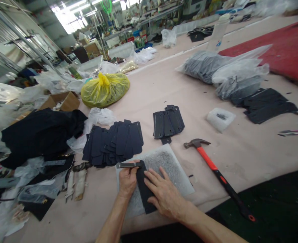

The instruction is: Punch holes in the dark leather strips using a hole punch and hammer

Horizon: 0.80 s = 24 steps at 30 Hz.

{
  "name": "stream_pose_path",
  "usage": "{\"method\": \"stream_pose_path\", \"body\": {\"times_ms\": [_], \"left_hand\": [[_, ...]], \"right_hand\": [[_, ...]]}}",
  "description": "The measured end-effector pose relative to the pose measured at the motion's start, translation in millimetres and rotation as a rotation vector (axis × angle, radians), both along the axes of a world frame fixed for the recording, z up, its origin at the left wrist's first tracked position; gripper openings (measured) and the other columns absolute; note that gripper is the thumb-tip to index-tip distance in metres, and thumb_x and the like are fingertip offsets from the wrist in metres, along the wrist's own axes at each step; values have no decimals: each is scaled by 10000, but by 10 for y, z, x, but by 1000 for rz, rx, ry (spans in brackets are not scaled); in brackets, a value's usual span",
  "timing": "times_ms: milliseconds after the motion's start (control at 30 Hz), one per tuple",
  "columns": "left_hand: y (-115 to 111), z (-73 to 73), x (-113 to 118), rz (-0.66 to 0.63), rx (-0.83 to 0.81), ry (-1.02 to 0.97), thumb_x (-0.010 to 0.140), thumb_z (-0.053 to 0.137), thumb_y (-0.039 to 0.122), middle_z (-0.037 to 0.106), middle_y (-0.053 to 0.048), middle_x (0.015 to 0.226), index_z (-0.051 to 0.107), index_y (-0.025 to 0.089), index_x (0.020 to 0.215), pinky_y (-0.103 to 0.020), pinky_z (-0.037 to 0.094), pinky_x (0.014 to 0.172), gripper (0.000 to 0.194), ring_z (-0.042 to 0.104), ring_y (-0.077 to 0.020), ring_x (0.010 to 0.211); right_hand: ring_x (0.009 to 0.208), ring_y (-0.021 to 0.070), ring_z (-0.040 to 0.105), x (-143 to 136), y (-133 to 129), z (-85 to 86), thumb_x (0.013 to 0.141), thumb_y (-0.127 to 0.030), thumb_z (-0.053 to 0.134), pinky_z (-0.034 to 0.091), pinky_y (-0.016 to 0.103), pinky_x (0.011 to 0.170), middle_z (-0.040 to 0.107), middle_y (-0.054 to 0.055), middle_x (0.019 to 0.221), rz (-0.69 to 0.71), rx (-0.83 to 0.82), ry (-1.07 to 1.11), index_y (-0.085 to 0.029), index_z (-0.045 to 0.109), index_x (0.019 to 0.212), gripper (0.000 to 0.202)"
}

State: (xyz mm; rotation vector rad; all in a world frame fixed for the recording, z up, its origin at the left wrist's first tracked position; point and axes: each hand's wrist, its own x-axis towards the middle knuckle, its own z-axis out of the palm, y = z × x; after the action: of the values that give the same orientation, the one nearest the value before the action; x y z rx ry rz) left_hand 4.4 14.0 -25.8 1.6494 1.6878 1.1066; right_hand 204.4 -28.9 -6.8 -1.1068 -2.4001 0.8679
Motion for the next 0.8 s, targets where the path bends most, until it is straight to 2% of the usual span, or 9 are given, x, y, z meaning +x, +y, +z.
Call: {"method": "stream_pose_path", "body": {"times_ms": [300,567,800], "left_hand": [[12,21,4,-55,17,53,910,526,291,740,-56,1054,717,206,1016,-367,539,946,235,679,-223,1024],[9,-12,57,-32,83,168,912,503,245,753,-55,1005,702,190,1007,-338,564,896,227,705,-202,958],[28,-30,24,-86,121,242,905,477,196,749,-55,998,678,192,1023,-326,565,894,233,703,-193,953]], "right_hand": [[1447,294,226,9,24,29,883,-316,585,15,562,1188,346,93,1549,9,-10,1,-206,419,1449,601],[1442,283,236,10,16,36,889,-309,572,22,559,1187,352,97,1546,12,11,-32,-183,438,1428,570],[1439,281,242,9,-7,40,896,-322,571,31,549,1187,355,96,1545,9,40,-40,-184,442,1426,563]]}}
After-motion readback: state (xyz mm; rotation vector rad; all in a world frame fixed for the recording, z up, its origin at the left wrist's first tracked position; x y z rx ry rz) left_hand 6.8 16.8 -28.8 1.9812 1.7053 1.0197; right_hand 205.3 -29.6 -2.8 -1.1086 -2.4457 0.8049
